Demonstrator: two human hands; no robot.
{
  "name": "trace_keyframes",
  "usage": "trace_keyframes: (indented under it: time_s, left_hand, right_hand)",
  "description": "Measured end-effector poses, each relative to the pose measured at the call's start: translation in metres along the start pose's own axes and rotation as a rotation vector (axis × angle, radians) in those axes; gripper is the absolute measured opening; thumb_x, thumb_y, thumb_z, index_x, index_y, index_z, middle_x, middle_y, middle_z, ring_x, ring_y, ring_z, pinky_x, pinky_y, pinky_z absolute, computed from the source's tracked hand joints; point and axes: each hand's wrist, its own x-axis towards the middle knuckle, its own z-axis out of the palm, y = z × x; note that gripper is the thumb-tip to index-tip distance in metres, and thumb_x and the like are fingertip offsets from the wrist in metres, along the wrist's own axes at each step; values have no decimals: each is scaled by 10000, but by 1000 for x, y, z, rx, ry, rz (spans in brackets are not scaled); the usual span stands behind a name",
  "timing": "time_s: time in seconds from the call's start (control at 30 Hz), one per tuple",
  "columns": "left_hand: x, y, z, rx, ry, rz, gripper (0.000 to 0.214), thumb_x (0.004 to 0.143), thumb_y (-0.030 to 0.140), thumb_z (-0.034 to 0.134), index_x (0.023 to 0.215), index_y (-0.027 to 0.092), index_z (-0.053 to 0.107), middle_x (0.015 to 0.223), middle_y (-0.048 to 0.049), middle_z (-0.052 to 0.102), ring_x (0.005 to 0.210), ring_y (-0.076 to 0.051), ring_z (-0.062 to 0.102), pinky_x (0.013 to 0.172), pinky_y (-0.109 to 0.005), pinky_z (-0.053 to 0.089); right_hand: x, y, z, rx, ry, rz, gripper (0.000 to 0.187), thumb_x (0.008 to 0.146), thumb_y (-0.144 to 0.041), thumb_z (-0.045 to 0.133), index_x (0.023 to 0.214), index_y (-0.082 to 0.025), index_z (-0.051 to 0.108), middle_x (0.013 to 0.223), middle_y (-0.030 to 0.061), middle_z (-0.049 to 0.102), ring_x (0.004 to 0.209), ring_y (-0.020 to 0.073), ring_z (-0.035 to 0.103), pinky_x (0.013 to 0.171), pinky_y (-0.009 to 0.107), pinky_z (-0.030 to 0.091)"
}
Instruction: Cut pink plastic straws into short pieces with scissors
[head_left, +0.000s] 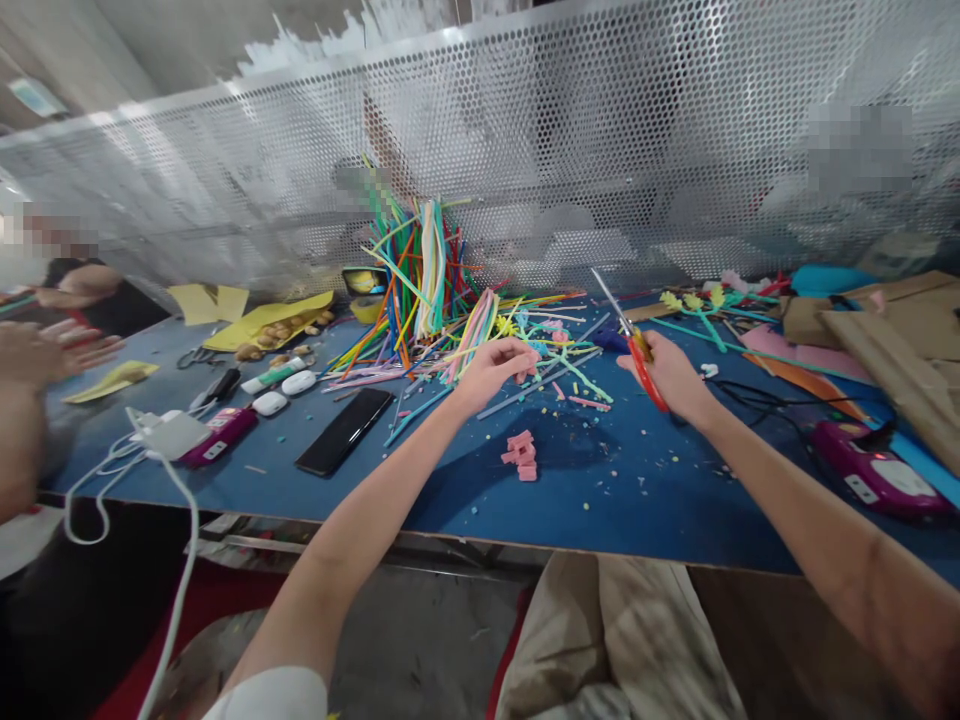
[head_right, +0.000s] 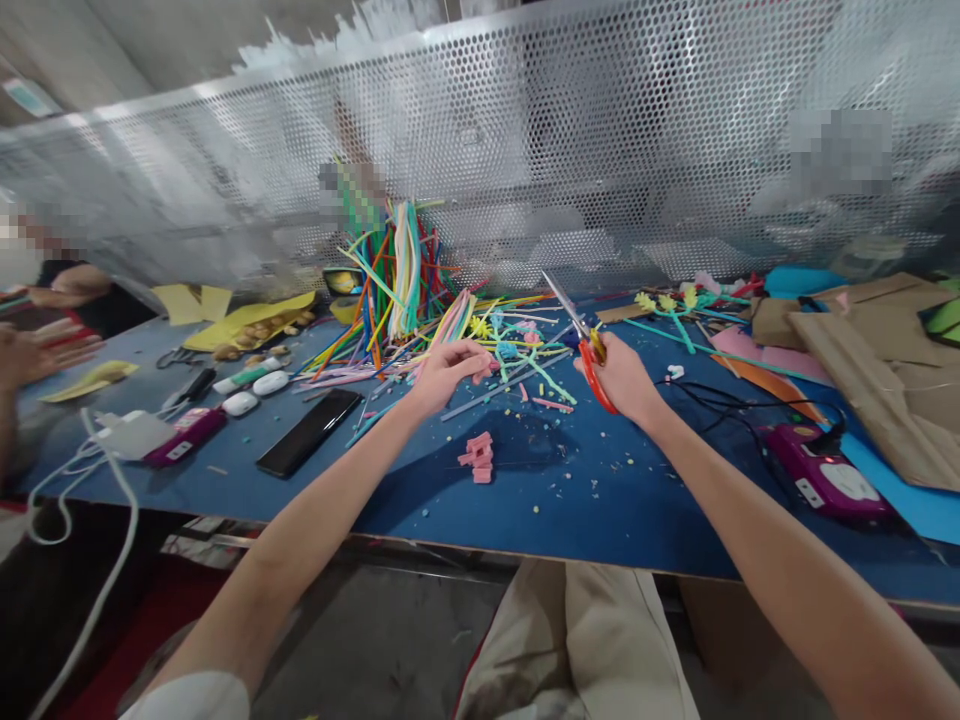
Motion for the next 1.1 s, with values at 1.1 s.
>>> trace_keyframes:
  time_s: [1.1]
  left_hand:
    - [5, -30, 27, 481, -143, 203, 202, 908, 361, 613, 896, 173, 686, 854, -47, 685, 777, -150, 610, 778, -266, 443]
  right_hand:
    - [-9, -5, 38, 206, -30, -65, 416, 731, -563, 689, 772, -197, 497, 718, -8, 562, 649, 138, 470, 596, 266, 383]
